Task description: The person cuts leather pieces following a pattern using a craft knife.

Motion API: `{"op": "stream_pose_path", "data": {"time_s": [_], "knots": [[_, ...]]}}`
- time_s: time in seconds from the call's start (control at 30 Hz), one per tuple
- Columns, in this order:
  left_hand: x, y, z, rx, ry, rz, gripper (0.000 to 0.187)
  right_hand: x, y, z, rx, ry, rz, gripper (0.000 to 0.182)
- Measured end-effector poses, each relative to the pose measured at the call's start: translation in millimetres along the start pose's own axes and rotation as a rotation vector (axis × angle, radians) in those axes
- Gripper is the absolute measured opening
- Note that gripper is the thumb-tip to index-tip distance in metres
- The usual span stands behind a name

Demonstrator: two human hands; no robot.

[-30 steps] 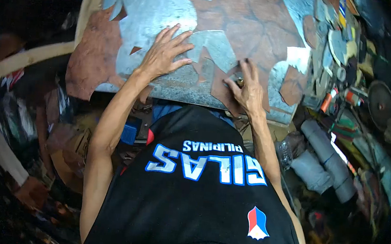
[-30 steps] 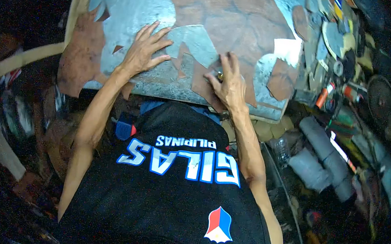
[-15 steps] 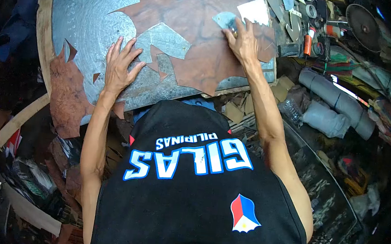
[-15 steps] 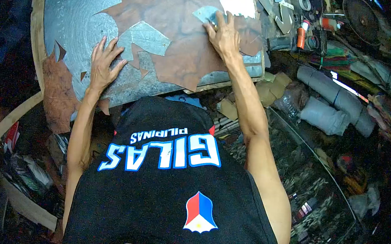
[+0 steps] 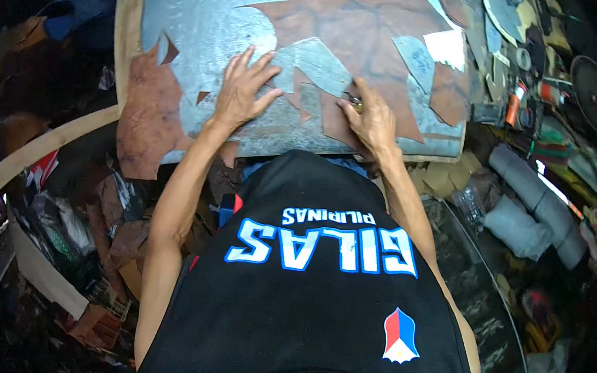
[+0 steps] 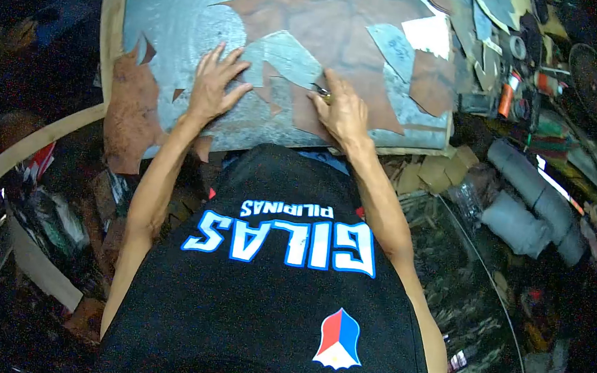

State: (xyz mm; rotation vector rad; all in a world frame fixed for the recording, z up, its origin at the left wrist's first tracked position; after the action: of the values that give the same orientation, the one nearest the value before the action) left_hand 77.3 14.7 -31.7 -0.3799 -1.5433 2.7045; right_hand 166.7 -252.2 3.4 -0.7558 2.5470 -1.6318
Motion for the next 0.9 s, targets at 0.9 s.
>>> {"op": "stream_pose_path", "data": {"time_s": [0.9], "knots": [[-27,8,56,0.127,-0.280,0.015,0.067,29,-57,96,-1.248,0.605,0.207,0.019]]}}
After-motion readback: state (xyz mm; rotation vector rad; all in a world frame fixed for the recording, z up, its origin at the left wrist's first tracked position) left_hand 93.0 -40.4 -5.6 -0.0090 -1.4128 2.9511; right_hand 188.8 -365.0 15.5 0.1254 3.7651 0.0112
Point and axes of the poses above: each hand's wrist, its own x-axis away from the middle knuckle, its own y-axis out of the palm, z = x × y, the point moved 2 cm from there along -x, towards the middle knuckle, and after that the axes turned 6 degrees about y, right-handed, at the moved point
